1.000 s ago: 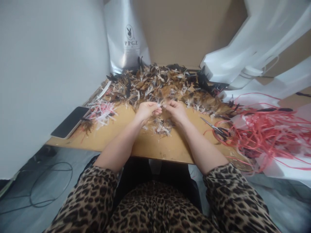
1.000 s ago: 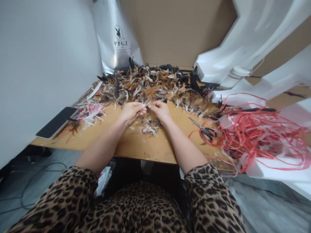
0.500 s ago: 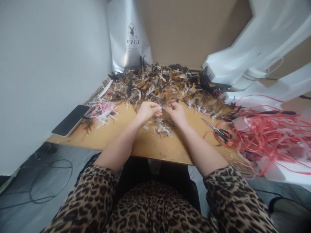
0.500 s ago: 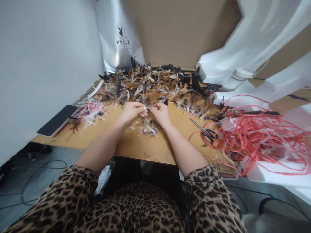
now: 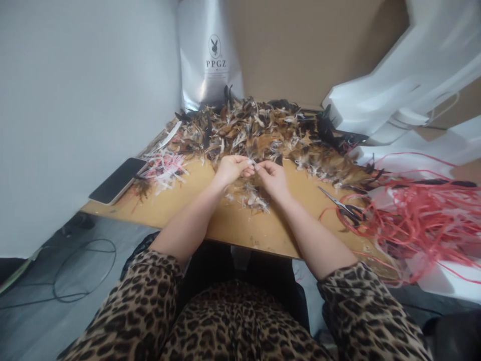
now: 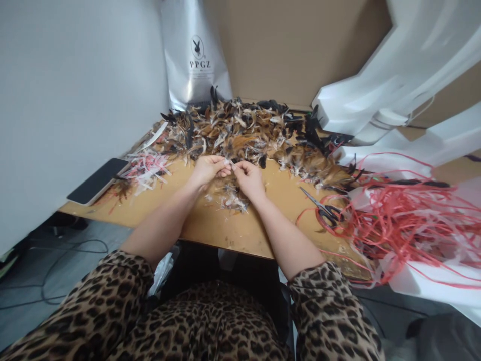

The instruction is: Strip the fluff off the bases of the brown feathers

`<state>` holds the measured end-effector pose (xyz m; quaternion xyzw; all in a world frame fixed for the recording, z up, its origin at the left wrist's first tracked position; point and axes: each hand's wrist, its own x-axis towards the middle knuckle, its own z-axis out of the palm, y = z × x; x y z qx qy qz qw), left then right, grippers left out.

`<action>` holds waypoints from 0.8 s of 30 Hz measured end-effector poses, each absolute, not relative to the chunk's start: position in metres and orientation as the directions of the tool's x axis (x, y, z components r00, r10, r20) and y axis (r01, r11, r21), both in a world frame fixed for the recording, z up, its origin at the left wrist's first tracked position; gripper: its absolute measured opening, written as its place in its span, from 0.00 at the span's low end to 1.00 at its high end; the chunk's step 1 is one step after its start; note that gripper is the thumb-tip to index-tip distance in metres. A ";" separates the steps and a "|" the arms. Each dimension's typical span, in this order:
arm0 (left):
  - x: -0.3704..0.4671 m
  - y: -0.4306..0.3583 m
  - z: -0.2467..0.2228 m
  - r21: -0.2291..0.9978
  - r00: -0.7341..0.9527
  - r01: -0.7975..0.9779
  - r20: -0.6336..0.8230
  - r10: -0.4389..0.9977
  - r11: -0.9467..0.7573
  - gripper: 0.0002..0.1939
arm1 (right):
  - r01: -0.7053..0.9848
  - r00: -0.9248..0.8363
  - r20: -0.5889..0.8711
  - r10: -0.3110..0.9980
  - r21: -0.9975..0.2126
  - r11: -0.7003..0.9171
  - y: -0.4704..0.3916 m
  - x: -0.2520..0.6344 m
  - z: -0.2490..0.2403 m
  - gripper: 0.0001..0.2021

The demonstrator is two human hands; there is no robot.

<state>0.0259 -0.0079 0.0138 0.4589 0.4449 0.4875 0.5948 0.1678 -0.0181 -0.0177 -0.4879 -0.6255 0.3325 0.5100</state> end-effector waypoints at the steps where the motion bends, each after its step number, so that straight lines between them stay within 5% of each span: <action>1: 0.026 -0.008 0.014 0.979 0.118 -0.173 -0.089 0.989 0.109 0.04 | 0.308 -0.011 0.328 0.945 -0.898 0.315 -0.019 0.168 -0.018 0.11; 5: 0.026 -0.006 0.011 0.996 0.080 -0.048 -0.071 0.994 0.075 0.07 | 0.504 -0.118 0.465 0.878 -0.733 0.456 -0.026 0.169 -0.013 0.10; 9: 0.021 -0.006 0.006 0.968 0.124 0.247 0.024 0.992 -0.054 0.08 | 0.710 -0.345 0.549 0.761 -0.378 0.594 -0.034 0.170 -0.003 0.12; 14: 0.018 -0.013 0.012 0.636 0.350 0.651 0.233 0.907 -0.415 0.11 | 0.758 -0.520 0.497 0.695 -0.108 0.644 -0.037 0.175 0.009 0.13; 18: 0.019 -0.015 0.018 0.530 0.497 0.652 0.242 0.833 -0.542 0.13 | 0.671 -0.487 0.516 0.704 -0.295 0.681 -0.032 0.187 0.016 0.11; 21: 0.019 -0.017 0.016 0.667 0.569 0.501 0.227 0.791 -0.552 0.12 | 0.525 -0.403 0.436 0.805 -0.610 0.593 -0.026 0.200 0.020 0.08; 24: 0.019 -0.022 0.014 0.854 0.582 0.335 0.146 0.800 -0.399 0.09 | 0.342 -0.324 0.197 0.925 -0.888 0.308 -0.023 0.209 0.021 0.10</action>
